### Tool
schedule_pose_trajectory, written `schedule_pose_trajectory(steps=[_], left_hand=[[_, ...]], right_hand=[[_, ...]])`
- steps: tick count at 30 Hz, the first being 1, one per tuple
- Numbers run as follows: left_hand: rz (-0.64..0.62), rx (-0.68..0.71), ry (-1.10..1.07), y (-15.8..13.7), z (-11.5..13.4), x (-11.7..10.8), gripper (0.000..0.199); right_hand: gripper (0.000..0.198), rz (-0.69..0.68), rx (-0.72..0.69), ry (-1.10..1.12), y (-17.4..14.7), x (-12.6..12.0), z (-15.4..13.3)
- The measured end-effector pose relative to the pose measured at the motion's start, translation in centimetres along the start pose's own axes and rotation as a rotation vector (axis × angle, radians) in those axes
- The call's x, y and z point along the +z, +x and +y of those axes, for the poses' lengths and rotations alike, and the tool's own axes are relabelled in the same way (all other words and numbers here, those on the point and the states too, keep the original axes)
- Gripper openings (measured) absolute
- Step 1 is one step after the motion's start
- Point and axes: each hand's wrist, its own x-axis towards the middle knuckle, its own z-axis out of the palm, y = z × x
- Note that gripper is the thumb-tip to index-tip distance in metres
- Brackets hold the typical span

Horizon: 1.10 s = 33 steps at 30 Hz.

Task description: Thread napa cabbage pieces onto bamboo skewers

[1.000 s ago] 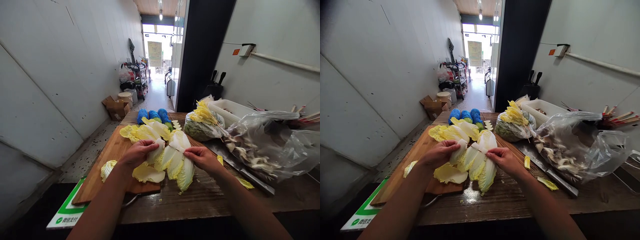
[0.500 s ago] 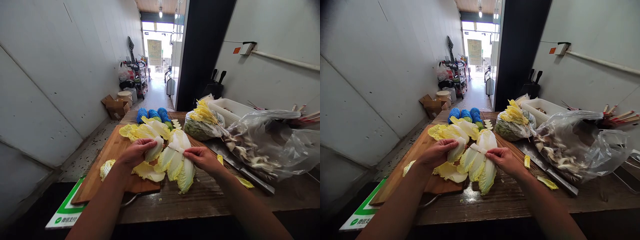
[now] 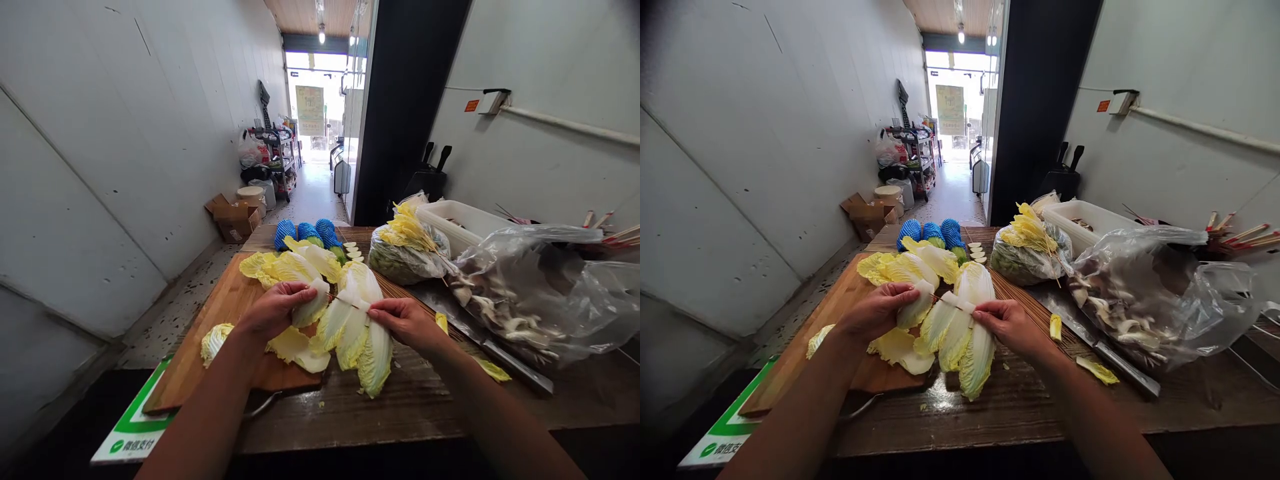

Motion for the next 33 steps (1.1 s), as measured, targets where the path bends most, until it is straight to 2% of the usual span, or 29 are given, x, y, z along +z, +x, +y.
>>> schedule_pose_trajectory(steps=[17,26,33], left_hand=[[0.011,-0.031,-0.023,0.0,-0.2,1.0,0.025],[0.006,-0.046,0.018,0.4,-0.7,0.6,0.025],[-0.026,-0.035,0.025,0.7,-1.3,0.3,0.022]], right_hand=[[0.033,0.027,-0.002,-0.026,0.0,0.3,0.0],[0.030,-0.016,0.003,0.031,-0.1,0.5,0.3],[0.031,0.010,-0.017,0.012,-0.1,0.5,0.8]])
